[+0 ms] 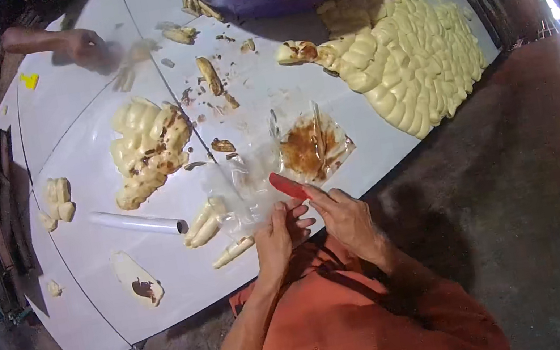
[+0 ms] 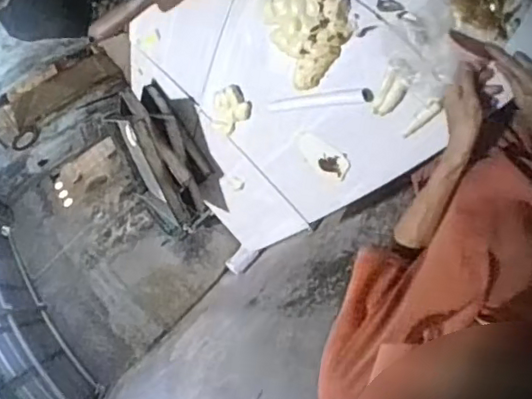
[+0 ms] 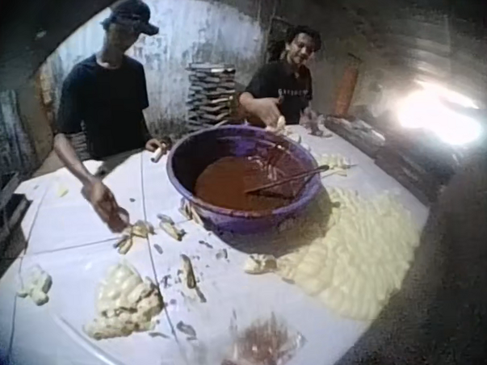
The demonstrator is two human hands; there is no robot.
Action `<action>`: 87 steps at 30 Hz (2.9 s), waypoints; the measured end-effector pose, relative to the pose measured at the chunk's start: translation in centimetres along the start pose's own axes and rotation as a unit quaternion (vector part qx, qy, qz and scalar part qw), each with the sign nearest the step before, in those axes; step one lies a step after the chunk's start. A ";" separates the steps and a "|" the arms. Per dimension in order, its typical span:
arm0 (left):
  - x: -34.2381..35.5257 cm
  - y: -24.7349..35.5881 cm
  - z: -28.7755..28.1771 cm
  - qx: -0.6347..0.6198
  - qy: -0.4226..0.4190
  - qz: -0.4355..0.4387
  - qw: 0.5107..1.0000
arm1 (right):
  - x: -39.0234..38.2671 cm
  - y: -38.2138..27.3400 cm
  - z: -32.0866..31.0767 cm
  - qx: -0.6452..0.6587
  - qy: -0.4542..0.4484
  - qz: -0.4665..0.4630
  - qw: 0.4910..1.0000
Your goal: The person prepares pastries by flattening dough portions with a rolling pin and spreading chocolate filling using a spatula. The person then rolls the dough around the filling and places the prepared rolls onto a metal tray.
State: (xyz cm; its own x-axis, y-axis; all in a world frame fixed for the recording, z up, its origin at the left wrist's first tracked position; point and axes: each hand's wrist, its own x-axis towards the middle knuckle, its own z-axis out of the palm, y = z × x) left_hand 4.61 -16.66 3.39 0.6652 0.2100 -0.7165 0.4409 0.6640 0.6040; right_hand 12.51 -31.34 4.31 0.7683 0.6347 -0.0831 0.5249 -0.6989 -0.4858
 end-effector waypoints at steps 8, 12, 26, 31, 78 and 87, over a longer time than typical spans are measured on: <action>-0.1 -0.2 -0.3 -0.065 0.028 -0.018 0.997 | -0.1 1.4 -1.1 0.137 0.086 0.011 0.987; 0.5 -0.6 -1.1 0.058 0.036 0.053 0.996 | -0.1 1.2 -1.0 0.142 0.048 0.085 0.985; 0.2 -0.5 -0.7 0.010 -0.013 0.053 0.998 | -0.4 1.1 0.1 0.015 0.062 0.024 0.998; 0.2 -1.1 -0.9 -0.014 -0.011 0.028 0.999 | -0.6 2.8 -1.3 0.172 0.056 0.050 0.982; -0.7 -4.2 -3.9 0.203 -0.042 0.097 0.973 | 4.3 4.8 -0.1 -0.127 0.180 0.007 0.975; -1.9 -2.7 -3.4 0.158 -0.011 0.019 0.987 | 4.3 3.3 2.2 -0.122 0.164 0.009 0.979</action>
State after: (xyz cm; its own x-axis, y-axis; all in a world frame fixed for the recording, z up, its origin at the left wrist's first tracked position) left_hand 0.08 -16.46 1.93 0.6960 0.2135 -0.6855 0.5788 0.3982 0.7117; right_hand 16.74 -30.22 0.47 0.8337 0.5093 0.2136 0.5511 -0.7925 -0.2614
